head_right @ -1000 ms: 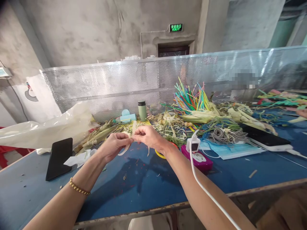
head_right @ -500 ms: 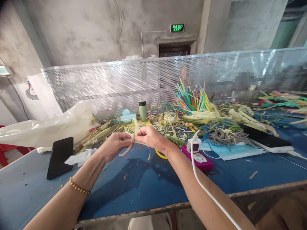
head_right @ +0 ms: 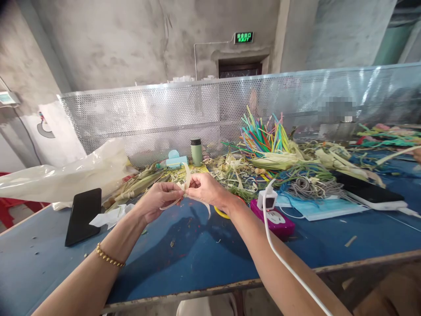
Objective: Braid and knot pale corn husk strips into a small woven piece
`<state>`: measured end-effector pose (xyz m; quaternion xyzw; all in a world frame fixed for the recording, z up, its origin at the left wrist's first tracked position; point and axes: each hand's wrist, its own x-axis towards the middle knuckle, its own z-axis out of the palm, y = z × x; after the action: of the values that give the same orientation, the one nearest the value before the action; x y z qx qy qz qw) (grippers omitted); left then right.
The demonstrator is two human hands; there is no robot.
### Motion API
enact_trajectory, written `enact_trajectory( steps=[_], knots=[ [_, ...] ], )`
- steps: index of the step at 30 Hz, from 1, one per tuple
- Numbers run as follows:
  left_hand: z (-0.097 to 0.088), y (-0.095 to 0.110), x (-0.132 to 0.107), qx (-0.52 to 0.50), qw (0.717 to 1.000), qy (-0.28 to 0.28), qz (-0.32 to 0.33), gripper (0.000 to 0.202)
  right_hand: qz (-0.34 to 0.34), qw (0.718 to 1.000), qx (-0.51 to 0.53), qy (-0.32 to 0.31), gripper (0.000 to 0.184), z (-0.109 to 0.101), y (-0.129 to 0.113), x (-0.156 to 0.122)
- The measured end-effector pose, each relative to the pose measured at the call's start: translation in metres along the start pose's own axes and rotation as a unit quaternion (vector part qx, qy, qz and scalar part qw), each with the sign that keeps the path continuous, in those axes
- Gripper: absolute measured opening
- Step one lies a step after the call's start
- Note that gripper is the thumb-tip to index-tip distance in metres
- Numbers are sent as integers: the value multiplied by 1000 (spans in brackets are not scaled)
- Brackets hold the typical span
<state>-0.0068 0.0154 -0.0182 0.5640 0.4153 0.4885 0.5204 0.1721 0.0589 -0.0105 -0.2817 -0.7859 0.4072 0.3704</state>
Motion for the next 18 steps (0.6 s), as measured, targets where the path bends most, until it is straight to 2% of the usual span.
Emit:
enact_trajectory(
  steps=[3, 9, 13, 18],
  knots=[
    [1, 0, 0, 11, 1000, 16, 9, 20, -21, 1000, 12, 6, 19, 3, 2, 1],
    [5, -1, 0, 39, 997, 56, 42, 18, -43, 998, -36, 35, 22, 6, 7, 3],
    [3, 0, -1, 5, 999, 25, 26, 22, -55, 996, -47, 58, 18, 5, 6, 4],
    [4, 1, -2, -81, 997, -9, -6, 28, -45, 997, -44, 55, 18, 4, 4, 2]
  ],
)
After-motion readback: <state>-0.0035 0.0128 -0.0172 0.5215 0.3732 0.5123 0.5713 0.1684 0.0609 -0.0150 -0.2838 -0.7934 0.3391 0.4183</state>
